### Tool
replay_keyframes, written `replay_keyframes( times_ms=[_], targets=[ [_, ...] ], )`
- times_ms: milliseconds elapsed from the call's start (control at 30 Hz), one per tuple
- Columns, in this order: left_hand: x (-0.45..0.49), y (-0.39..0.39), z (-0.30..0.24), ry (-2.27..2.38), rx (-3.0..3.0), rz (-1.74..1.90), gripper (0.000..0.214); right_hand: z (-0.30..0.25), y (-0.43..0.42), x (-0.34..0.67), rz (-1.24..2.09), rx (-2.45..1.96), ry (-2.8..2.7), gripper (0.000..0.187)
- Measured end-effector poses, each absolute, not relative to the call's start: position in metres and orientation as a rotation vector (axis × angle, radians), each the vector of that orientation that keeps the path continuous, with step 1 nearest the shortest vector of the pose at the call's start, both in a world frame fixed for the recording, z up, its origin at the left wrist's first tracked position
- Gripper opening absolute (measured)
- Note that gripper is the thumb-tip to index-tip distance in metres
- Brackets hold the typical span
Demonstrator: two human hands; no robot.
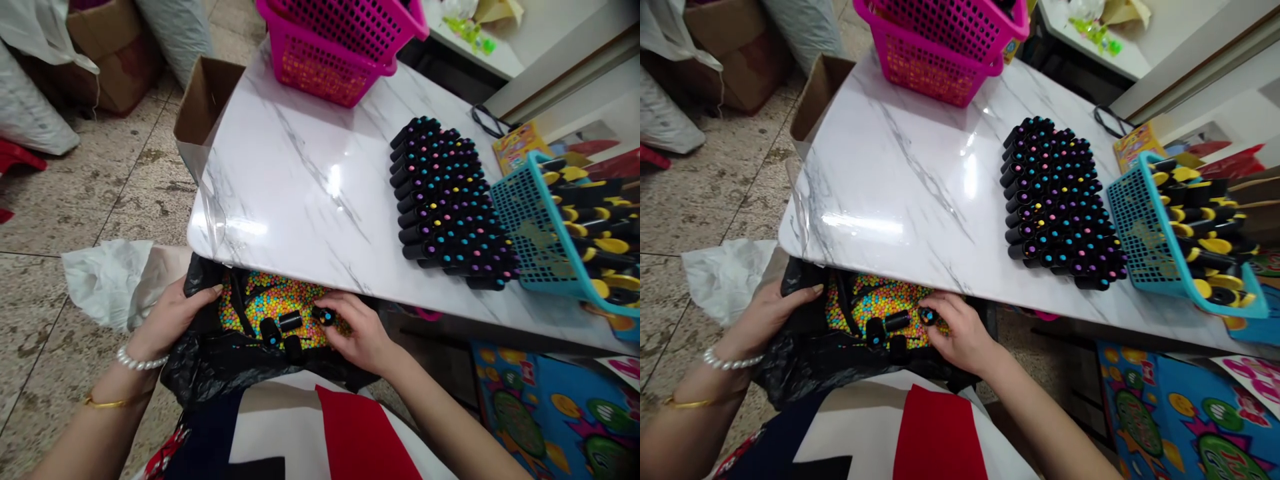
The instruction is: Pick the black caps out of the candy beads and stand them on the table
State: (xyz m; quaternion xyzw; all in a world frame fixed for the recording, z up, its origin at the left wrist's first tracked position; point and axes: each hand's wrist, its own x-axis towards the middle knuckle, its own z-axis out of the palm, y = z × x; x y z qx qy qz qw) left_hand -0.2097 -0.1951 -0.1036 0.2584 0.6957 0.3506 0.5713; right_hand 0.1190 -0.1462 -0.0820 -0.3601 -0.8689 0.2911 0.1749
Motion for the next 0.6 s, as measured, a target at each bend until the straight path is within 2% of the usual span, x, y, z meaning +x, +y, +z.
replay_keyframes(
  times_ms=[233, 400, 500, 600],
  targets=[
    [-0.211, -0.197, -0.105, 1.661, 0.659, 0.818, 0.061, -0.066, -0.148, 0.114, 0.918, -1.029, -2.587, 0.044],
    [-0.214, -0.193, -0.104, 1.657, 0.737, 0.753, 0.062, 0.003, -0.146, 0.113, 1.066, -0.851, -2.667, 0.045],
    [-0.218, -0.192, -0.118, 1.713, 0.838, 0.774, 0.06, 0.049, -0.113, 0.117, 0.862, -0.906, -2.653, 0.045],
    [-0.223, -0.191, -0.145, 1.725, 0.926, 0.901, 0.053, 0.084, -0.038, 0.117, 0.393, -0.914, -2.577, 0.035]
  ],
)
